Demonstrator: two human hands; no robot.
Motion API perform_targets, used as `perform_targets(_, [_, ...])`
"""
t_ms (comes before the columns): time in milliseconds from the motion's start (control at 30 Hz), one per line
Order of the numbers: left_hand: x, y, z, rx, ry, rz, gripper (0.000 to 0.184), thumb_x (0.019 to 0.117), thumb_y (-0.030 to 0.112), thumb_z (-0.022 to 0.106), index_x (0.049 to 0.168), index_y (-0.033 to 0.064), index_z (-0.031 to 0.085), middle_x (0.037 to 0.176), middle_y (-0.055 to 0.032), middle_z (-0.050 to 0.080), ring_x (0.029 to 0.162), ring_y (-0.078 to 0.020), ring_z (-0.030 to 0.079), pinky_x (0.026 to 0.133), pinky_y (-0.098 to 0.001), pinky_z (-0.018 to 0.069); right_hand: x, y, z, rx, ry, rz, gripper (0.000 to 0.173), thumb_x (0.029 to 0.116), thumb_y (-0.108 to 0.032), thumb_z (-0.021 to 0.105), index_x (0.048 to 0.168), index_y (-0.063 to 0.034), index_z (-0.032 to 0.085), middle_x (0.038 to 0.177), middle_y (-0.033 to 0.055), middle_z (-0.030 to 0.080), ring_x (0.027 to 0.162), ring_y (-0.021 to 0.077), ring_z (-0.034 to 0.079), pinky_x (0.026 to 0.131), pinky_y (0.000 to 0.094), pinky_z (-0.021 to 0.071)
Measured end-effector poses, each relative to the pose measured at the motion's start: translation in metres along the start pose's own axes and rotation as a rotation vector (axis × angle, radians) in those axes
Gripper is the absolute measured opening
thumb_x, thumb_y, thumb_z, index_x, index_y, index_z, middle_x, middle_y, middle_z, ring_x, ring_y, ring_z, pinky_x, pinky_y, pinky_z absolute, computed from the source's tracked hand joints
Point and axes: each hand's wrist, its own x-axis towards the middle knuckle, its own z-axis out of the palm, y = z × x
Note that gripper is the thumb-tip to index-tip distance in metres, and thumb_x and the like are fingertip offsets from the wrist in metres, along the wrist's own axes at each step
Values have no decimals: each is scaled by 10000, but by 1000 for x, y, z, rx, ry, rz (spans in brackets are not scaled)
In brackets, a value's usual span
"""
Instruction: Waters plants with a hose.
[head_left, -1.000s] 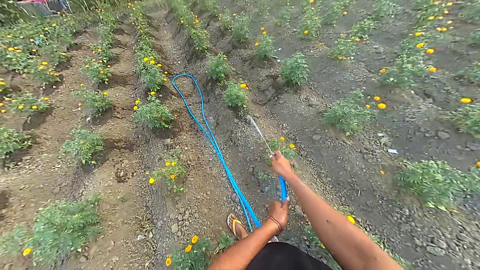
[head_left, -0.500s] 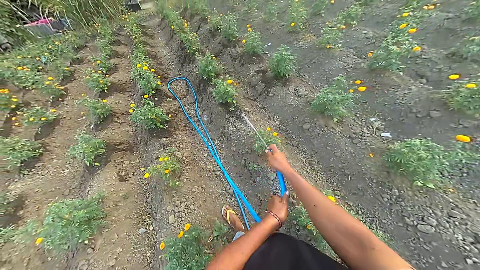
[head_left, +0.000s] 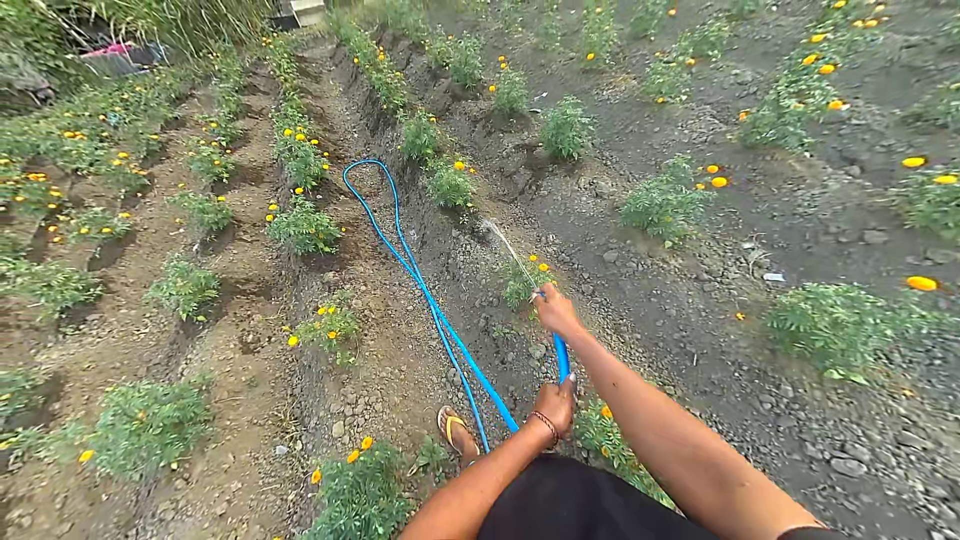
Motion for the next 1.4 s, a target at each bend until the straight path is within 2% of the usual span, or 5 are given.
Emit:
perform_targets(333, [-3, -1, 1, 28, 2, 4, 616, 1124, 496, 236, 881, 31, 558, 667, -22, 458, 521, -153, 453, 535, -333, 436, -5, 3, -4, 19, -3, -17, 382, 1120, -243, 361, 1439, -68, 481, 1121, 213, 662, 927, 333, 681, 824, 499, 539])
perform_targets(467, [-5, -4, 0, 33, -1, -1, 593, 1124, 494, 242, 883, 43, 543, 666, -17, 449, 512, -150, 436, 525, -327, 423, -8, 4, -1, 20, -6, -10, 375, 1118, -228, 373, 1434, -57, 481, 1167, 231, 658, 1006, 352, 680, 878, 516, 531])
perform_targets(967, [-9, -11, -3, 44, 1, 0, 605, 1120, 506, 241, 880, 41, 546, 669, -17, 451, 520, -149, 447, 532, -327, 429, -15, -1, 6, -7, -25, -6, 380, 1121, -237, 366, 1442, -67, 475, 1165, 227, 660, 1019, 348, 679, 885, 510, 528])
perform_targets(1100, [-12, -10, -9, 17, 7, -20, 605, 1119, 513, 241, 900, 40, 548, 680, -21, 452, 521, -153, 449, 528, -327, 436, -12, -8, 11, -21, -33, -23, 380, 1120, -240, 371, 1437, -63, 481, 1187, 231, 665, 1083, 364, 672, 936, 531, 516])
perform_targets(1400, [-4, -3, -71, 35, 35, 36, 612, 1125, 487, 239, 948, 4, 571, 729, -52, 479, 575, -180, 478, 591, -370, 461, 19, -61, 32, -13, 21, -50, 386, 1120, -255, 366, 1444, -81, 483, 1086, 197, 669, 883, 310, 682, 800, 480, 541])
